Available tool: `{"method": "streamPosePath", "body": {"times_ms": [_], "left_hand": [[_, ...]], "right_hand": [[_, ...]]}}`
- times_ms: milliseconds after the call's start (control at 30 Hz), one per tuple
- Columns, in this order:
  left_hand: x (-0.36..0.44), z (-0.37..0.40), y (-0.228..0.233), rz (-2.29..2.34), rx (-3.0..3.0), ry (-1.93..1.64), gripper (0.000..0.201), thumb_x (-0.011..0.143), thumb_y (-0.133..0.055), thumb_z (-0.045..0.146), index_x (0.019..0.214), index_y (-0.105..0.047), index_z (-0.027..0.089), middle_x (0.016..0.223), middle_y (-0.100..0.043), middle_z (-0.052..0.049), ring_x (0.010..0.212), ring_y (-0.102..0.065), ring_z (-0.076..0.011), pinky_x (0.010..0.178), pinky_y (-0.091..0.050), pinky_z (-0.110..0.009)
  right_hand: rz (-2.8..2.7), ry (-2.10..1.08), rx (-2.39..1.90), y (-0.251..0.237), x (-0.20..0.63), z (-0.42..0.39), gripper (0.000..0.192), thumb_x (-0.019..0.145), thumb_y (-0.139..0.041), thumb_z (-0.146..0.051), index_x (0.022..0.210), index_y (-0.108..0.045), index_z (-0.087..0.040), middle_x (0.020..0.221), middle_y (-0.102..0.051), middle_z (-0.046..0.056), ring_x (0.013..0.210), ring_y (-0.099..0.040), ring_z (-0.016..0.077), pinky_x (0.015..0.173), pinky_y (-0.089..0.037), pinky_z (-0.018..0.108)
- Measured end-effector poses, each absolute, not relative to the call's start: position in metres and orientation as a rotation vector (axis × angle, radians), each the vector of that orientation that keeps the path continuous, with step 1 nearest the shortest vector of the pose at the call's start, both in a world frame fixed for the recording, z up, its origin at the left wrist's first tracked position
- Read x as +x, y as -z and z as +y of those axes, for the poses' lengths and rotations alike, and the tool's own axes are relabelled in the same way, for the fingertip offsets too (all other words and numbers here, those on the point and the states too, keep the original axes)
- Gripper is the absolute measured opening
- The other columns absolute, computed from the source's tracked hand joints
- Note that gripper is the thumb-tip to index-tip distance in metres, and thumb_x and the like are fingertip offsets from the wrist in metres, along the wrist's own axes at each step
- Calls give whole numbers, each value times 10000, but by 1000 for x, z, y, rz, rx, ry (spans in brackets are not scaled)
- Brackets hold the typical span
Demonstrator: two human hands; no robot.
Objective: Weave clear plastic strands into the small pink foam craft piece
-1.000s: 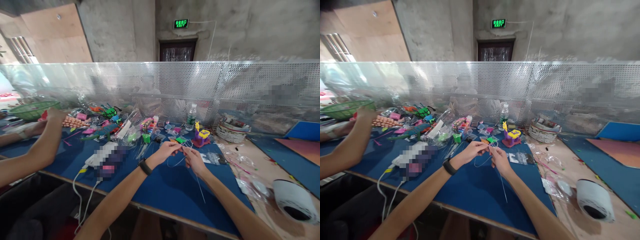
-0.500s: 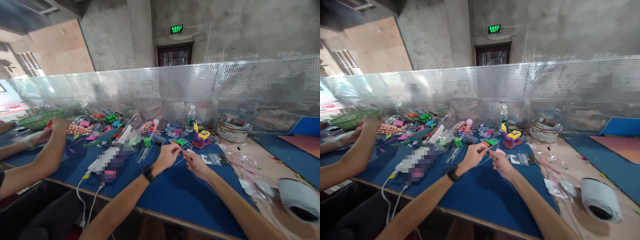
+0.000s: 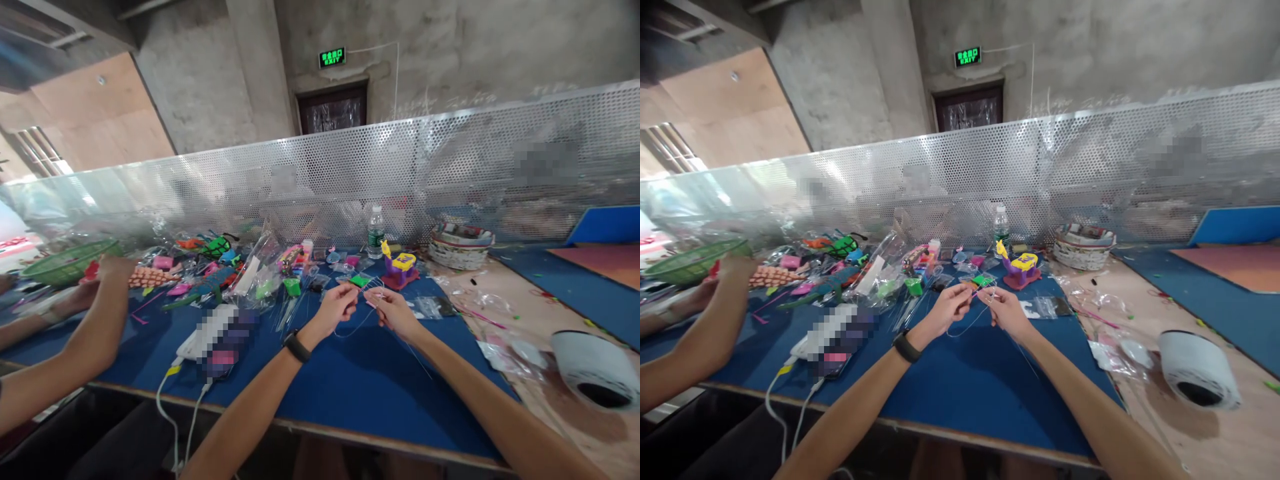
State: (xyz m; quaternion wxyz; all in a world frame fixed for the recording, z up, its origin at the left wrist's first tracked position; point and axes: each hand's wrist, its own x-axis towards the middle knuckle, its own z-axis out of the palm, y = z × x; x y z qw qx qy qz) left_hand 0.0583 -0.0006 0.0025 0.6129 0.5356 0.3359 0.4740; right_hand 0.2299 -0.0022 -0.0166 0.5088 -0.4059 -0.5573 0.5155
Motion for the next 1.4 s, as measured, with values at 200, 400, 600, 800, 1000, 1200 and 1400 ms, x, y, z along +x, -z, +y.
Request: {"method": "streamPosePath", "body": {"times_ms": [200, 400, 600, 800, 1000, 1200, 1400], "left_hand": [[61, -4, -1, 846, 1158, -1106, 409, 718, -757, 500, 838, -546, 171, 519, -285, 121, 386, -233, -24, 376, -105, -173], [60, -3, 3, 783, 1232, -1085, 430, 733, -741, 534, 867, -505, 200, 514, -279, 128, 371, -220, -26, 364, -98, -169], [58, -6, 3, 629, 1217, -992, 403, 786, -720, 509, 913, -453, 234, 540, -274, 127, 360, -189, -25, 349, -87, -150], [58, -8, -2, 584, 1171, -991, 343, 786, -698, 425, 923, -436, 250, 538, -264, 127, 352, -160, -28, 343, -84, -138], [56, -6, 1, 555, 1156, -981, 240, 786, -624, 328, 874, -417, 244, 523, -247, 127, 351, -127, -33, 338, -91, -140], [58, -3, 2, 634, 1178, -965, 255, 785, -629, 374, 890, -443, 234, 531, -230, 127, 373, -151, -40, 367, -105, -150], [57, 0, 2, 858, 1502, -1031, 253, 881, -540, 433, 872, -545, 181, 537, -331, 87, 422, -268, -71, 428, -201, -205]], "right_hand": [[-1346, -1289, -962, 20, 232, 0, 447, 727, -760, -586, 906, -732, -177, 400, -422, -105, 306, -336, 52, 338, -357, 185], [-1343, -1310, -975, 18, 232, -1, 427, 711, -785, -556, 903, -745, -177, 392, -399, -112, 302, -301, 44, 345, -368, 191], [-1375, -1266, -964, 14, 231, -6, 436, 731, -766, -570, 911, -736, -174, 393, -409, -110, 304, -329, 53, 352, -376, 201], [-1426, -1211, -985, 11, 230, -8, 420, 751, -745, -573, 898, -730, -180, 409, -458, -88, 315, -384, 64, 337, -327, 191], [-1477, -1241, -988, 6, 226, -14, 433, 750, -726, -598, 880, -727, -185, 403, -457, -83, 311, -370, 69, 326, -311, 196], [-1452, -1189, -1044, 7, 227, -10, 466, 728, -724, -627, 872, -701, -183, 395, -449, -87, 307, -366, 69, 353, -341, 211], [-1479, -1101, -1065, 8, 234, -4, 494, 711, -721, -645, 852, -725, -171, 391, -440, -71, 338, -387, 81, 367, -327, 217]]}}
